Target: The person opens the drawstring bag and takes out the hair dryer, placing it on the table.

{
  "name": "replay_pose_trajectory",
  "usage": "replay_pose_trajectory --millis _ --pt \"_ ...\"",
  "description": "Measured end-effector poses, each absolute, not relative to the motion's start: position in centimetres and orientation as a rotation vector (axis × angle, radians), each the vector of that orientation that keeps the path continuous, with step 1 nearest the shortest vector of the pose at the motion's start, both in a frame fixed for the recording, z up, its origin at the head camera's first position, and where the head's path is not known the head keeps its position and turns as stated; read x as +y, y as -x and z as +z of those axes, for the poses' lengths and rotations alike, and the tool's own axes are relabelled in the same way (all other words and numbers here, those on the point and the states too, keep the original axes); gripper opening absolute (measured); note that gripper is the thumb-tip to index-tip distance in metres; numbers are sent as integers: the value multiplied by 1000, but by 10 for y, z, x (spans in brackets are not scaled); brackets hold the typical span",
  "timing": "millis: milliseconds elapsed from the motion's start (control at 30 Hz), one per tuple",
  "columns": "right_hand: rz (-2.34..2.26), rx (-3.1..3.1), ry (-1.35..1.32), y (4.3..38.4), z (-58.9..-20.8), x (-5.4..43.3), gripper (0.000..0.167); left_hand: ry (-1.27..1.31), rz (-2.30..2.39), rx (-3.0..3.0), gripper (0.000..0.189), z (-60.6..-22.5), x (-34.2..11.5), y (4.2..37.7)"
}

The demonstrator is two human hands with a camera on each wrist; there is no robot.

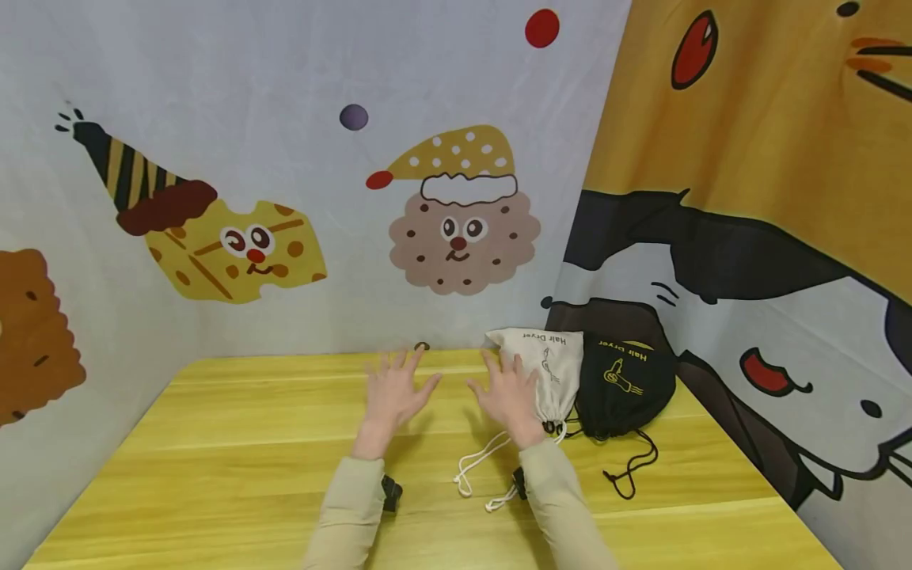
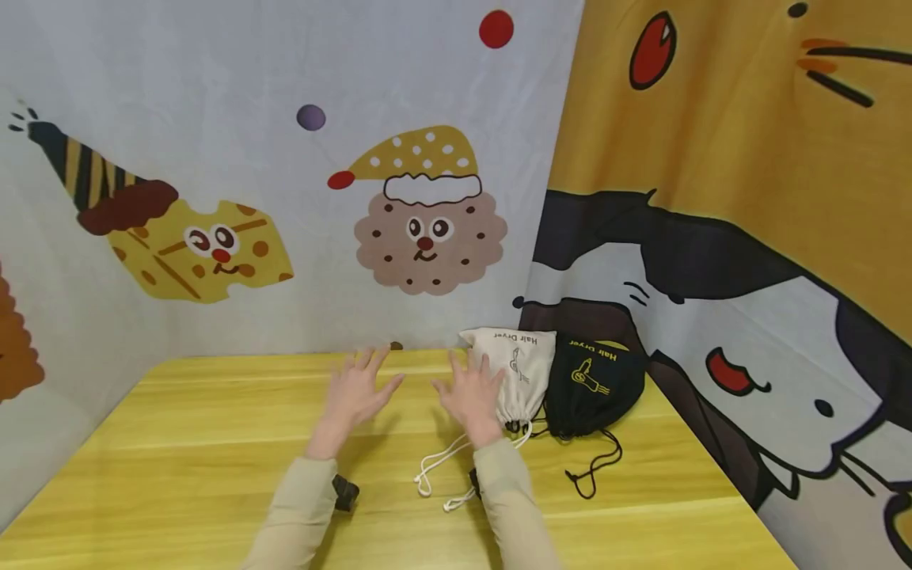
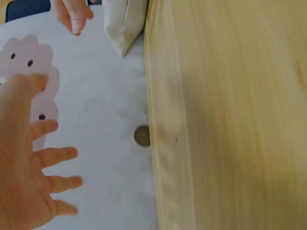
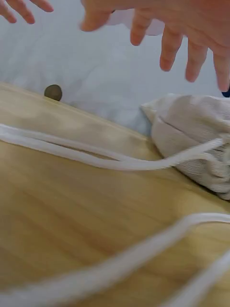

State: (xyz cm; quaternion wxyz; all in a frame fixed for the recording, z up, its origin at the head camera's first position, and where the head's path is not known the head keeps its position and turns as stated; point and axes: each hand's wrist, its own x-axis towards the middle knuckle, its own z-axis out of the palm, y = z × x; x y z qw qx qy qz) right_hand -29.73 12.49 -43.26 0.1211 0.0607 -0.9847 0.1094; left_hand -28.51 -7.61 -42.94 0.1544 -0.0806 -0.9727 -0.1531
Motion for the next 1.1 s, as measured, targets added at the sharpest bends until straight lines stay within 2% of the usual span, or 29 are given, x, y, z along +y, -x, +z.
replay_pose_trajectory --millis 300,433,667,800,1000,1100 --pt "387 -2720 -201 294 -428 169 37 371 -635 -2742 44 -431 -34 282" --pt "440 -2734 -206 290 -428 193 35 457 -620 -2751 41 -435 -10 281" --pt "511 -2920 -170 285 -431 224 48 594 -485 -2768 41 -440 26 274" --pt "562 -2999 -157 283 -430 232 41 651 -396 -2780 41 -443 42 270" --pt "560 -3052 -270 282 -429 238 16 724 -268 -2825 43 -443 62 264" --pt "560 -3084 -354 283 -428 241 15 740 -223 -2838 44 -445 68 263"
